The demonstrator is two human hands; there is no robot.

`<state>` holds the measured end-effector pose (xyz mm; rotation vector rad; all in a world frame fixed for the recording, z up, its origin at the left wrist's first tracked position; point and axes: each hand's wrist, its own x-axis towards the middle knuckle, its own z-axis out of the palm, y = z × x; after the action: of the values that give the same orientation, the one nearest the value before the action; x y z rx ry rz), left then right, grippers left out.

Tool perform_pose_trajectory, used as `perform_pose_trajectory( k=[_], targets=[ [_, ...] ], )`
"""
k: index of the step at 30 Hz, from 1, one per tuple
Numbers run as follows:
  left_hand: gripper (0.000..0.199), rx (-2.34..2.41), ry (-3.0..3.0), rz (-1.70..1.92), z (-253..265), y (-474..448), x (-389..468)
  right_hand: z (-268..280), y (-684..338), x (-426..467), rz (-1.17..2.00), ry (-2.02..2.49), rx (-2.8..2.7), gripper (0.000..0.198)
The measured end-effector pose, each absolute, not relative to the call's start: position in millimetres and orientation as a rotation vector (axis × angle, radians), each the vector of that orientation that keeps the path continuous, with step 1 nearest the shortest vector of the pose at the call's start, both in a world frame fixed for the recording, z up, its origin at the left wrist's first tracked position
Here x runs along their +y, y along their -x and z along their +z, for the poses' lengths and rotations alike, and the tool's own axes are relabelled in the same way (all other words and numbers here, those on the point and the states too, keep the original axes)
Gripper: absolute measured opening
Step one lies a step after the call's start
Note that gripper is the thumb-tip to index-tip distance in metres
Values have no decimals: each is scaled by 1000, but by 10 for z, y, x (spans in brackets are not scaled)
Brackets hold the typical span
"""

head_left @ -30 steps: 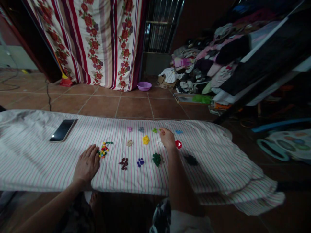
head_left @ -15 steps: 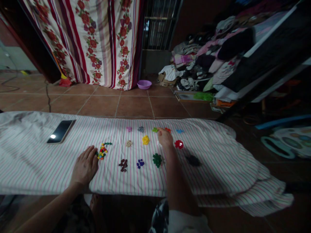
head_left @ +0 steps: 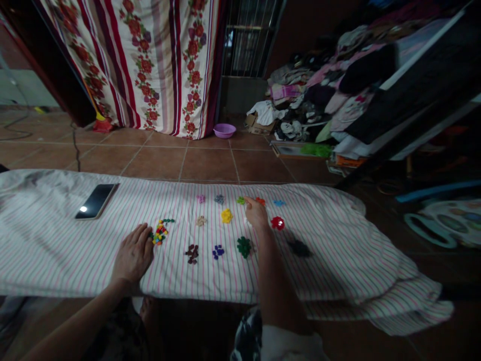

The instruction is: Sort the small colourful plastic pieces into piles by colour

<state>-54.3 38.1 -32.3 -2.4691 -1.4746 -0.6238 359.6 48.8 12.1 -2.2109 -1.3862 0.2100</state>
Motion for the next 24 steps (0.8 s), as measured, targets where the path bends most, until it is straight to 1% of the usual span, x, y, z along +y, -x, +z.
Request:
perform_pose_trajectory(
  k=[8,16,21,24],
  targets=[
    [43,-1503,2467,-668,-324,539,378,172,-3603,455,220,2149,-1327,47],
    [44,-1494,2484,-676,-308,553,379,294,-3544,367,174,2120,-1218,38],
    [43,-1521,2475,-695,-294,537,376,345,-3265,398,188,1951,-1289,36],
    [43,-1578,2464,-715,-289,524,370,389,-2944,413,276,1819,-1442,36]
  ],
)
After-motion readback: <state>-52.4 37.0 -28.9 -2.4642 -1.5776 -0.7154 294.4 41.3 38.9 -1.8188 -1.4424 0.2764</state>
